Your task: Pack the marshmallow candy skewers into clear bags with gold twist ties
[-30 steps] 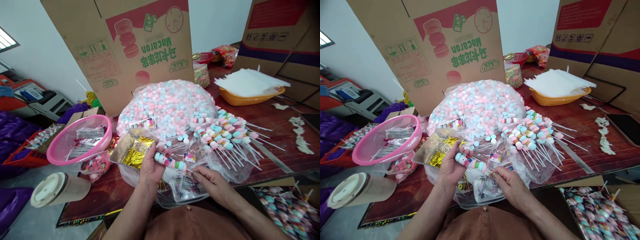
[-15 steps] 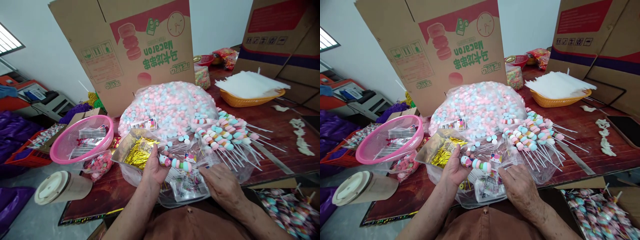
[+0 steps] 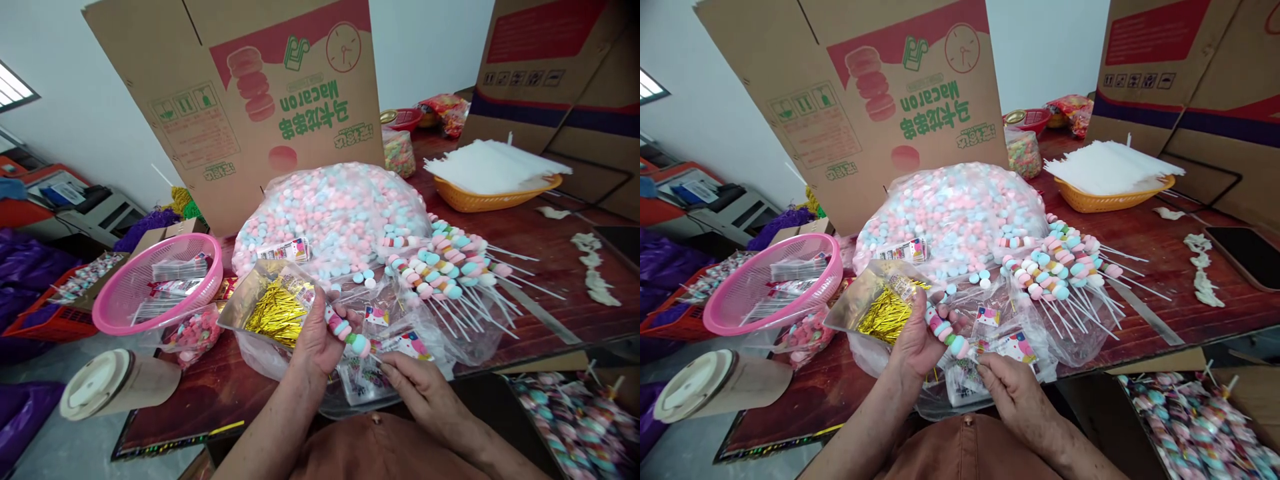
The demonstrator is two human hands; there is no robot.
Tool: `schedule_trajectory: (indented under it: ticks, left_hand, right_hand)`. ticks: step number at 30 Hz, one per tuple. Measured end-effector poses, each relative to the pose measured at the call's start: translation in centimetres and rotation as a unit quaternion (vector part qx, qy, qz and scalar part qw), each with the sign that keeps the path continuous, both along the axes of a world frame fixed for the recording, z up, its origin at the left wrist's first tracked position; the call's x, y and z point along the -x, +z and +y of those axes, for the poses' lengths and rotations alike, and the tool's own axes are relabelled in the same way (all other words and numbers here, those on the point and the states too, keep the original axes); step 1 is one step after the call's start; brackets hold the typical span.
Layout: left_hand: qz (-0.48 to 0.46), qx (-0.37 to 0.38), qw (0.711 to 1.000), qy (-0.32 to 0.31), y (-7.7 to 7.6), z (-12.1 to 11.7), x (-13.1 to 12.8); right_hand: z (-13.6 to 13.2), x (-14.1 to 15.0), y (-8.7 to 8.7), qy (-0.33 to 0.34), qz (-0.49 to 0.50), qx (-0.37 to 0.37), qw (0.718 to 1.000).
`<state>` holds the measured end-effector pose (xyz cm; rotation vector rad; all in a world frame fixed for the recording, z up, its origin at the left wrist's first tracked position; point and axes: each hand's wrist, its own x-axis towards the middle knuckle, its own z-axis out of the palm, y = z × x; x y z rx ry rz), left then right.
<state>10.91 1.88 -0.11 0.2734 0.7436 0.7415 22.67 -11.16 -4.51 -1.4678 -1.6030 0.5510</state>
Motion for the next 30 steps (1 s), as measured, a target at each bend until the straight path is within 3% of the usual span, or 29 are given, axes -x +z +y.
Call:
schedule_trajectory:
  ticks: [3, 5, 8, 10, 13, 16, 18, 20, 22, 25, 27, 30]
  left_hand:
    - [-0.008, -0.011, 1.000, -0.024, -0.7, -0.8, -0.7]
    - [-0.012, -0.014, 0.999, -0.031, -1.3, -1.5, -1.2]
    - [0.001, 0.003, 0.999, -0.033, -1.9, -2.6, -1.6]
    - [0.011, 0.004, 0.998, -0.061, -2.1, -2.8, -1.5]
    - [-0.001, -0.016, 0.996, -0.089, -1.7, -1.8, -0.5]
    - [-0.002, -0.028, 0.999, -0.023, -0.8, 0.2, 0.4]
    - [0.004, -0.024, 0.999, 0.033, -0.2, 1.3, 0.6]
    - [-0.002, -0.009, 0.998, 0.064, 0.3, 1.9, 0.5]
    - [-0.010, 0.015, 0.998, 0.068, 0.5, 2.0, 0.3]
    - [-0.009, 0.043, 0.997, 0.065, 0.6, 1.4, 0.0]
    - [-0.013, 0.040, 0.997, 0.068, 0.5, 1.1, -0.2]
    - [-0.014, 0.015, 0.997, 0.073, 0.3, 1.0, -0.4]
  right_hand:
    - [0.2, 0.3, 0.3, -0.006, 0.062, 0.092, 0.994]
    - [0.4, 0.5, -0.1, -0.048, 0.031, 0.049, 0.997]
    - [0.5, 0.5, -1.1, -0.111, -0.068, -0.081, 0.988]
    - [0.5, 0.2, -1.3, -0.118, -0.089, -0.108, 0.983]
    - [0.4, -0.5, -0.7, -0.087, -0.018, -0.024, 0.996]
    - [0.4, -1.0, 0.2, -0.040, 0.050, 0.075, 0.995]
    - [0.3, -1.0, 0.4, -0.016, 0.056, 0.095, 0.994]
    - [0.3, -1.0, 0.2, -0.018, 0.015, 0.069, 0.997]
    - [0.2, -1.1, -0.4, -0.049, -0.076, -0.005, 0.996]
    - [0.2, -1.2, -1.1, -0.084, -0.206, -0.111, 0.969]
    - [0.2, -1.1, -1.2, -0.080, -0.224, -0.136, 0.962]
    - [0.1, -0.6, -0.7, -0.059, -0.166, -0.130, 0.976]
